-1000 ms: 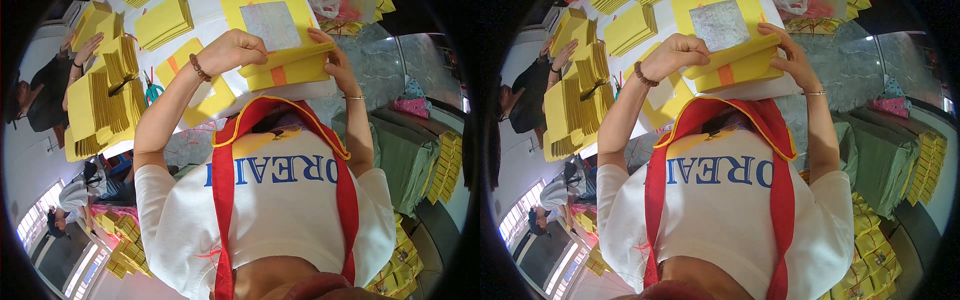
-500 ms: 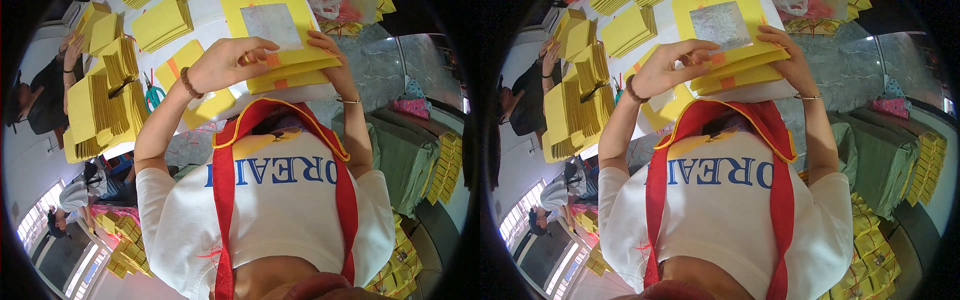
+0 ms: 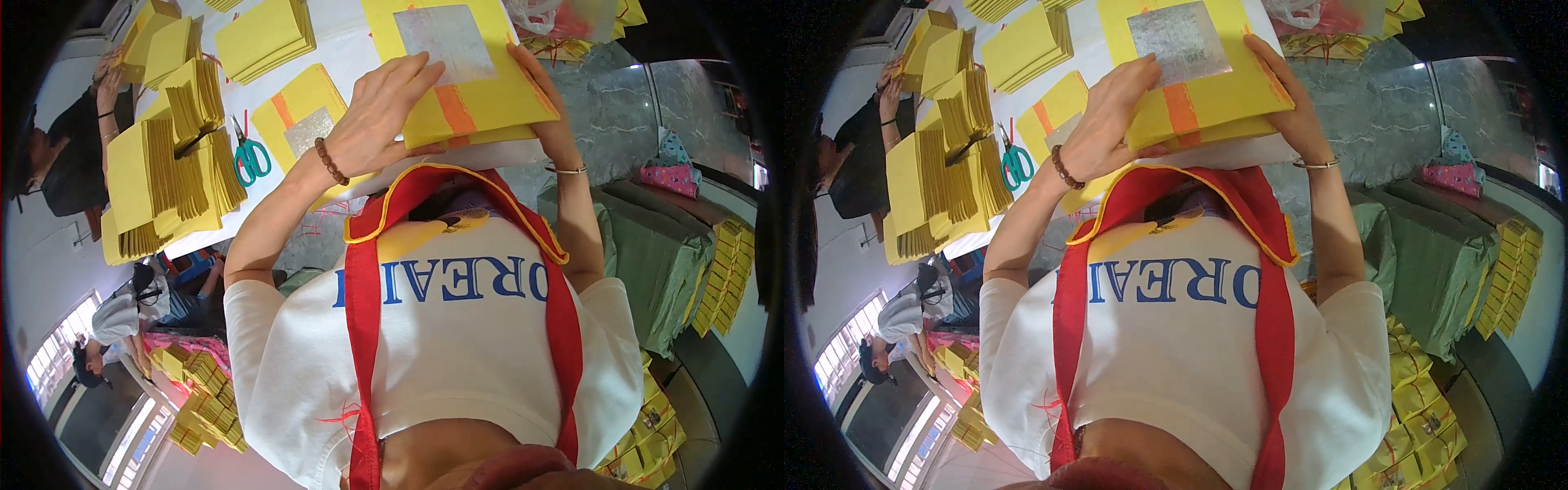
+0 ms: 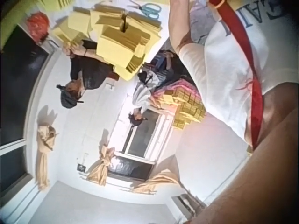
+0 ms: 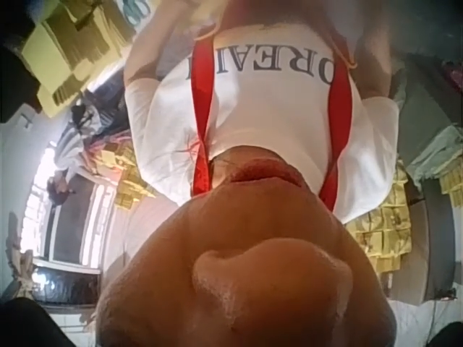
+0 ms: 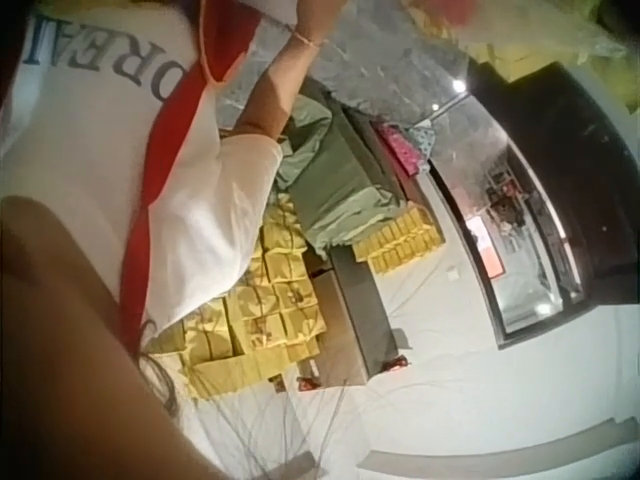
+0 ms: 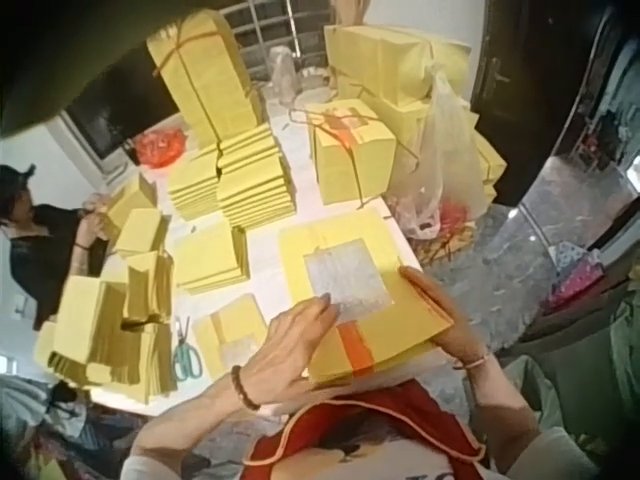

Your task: The person is folding and stacking sheets of yellow paper containing silver foil inserts.

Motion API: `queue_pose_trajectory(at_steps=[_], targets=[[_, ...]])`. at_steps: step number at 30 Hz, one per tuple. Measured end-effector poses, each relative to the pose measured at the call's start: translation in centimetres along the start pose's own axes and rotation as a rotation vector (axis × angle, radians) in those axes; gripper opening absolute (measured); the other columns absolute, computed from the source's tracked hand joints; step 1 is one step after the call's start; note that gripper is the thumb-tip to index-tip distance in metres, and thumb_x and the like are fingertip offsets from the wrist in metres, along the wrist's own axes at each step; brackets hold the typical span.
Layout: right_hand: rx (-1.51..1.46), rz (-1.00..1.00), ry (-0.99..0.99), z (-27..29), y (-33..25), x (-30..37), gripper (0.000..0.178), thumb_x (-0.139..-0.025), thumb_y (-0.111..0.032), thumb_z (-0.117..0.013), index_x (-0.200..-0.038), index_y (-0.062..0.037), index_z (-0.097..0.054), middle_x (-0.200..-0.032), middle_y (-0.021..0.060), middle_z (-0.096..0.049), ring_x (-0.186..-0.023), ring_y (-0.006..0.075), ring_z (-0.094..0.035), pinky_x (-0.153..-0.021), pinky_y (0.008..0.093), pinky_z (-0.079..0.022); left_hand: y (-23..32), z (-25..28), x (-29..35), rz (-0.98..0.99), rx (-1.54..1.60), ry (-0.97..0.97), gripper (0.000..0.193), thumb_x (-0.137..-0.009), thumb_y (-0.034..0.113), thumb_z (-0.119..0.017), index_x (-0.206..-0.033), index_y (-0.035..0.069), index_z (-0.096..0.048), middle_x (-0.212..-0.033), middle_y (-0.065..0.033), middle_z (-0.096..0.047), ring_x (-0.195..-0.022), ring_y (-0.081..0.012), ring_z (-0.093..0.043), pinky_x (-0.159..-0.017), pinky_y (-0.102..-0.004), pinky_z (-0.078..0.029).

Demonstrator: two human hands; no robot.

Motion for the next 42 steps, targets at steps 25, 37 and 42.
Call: queue_pose_trajectory(at_steps=[25,37,42], targets=[[0.597,0.350,-0.219,-0.6,-5.9,-0.4,0.023,-0.077,-0.020,-0.060,-0.098,-0.0163,-0.068,-0.118,0.0049,-0.059,-0.127,0.0292,-0.038,-0.104,0.0418,-0.023,2.0,2.5,-0.6,-0.040,-0.321,0.050,0.041,-0.075,0.008,-0.052,-0.116,0.009,-0.057,-0.118,-0.0087,-0.054,-0.102,-0.0248,-0.048,-0.085,-0.0365,-0.036],[0.113,-0.339,-0.093,-0.1,-1.0,2.0,0.019,-0.082,-0.018,-0.062,-0.095,-0.0052,-0.065,-0.098,0.0065,-0.064,-0.099,0.0177,-0.058,-0.078,0.0318,-0.042,-1.7,1.9,-0.3,0.376,0.160,0.013,0.017,-0.084,0.017,-0.056,-0.088,0.000,-0.059,-0.074,-0.0189,-0.058,-0.067,-0.0332,-0.056,-0.058,-0.0394,-0.043],[0.044,-0.239,0.059,-0.7,-2.7,-0.4,0.035,-0.082,-0.012,-0.062,-0.116,-0.0046,-0.053,-0.102,0.0098,-0.063,-0.090,0.0167,-0.060,-0.077,0.0293,-0.045,-5.3,0.7,-0.3,0.666,0.346,-0.006,0.027,-0.088,0.025,-0.053,-0.087,-0.002,-0.057,-0.064,-0.0184,-0.056,-0.058,-0.0305,-0.054,-0.054,-0.0382,-0.040]])
Point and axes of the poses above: each hand's wrist, its own x-axis away from the middle knuckle, its own z-axis out of the back of the hand, y = z × x, the point moved 8 cm from there along -x, towards the middle knuckle
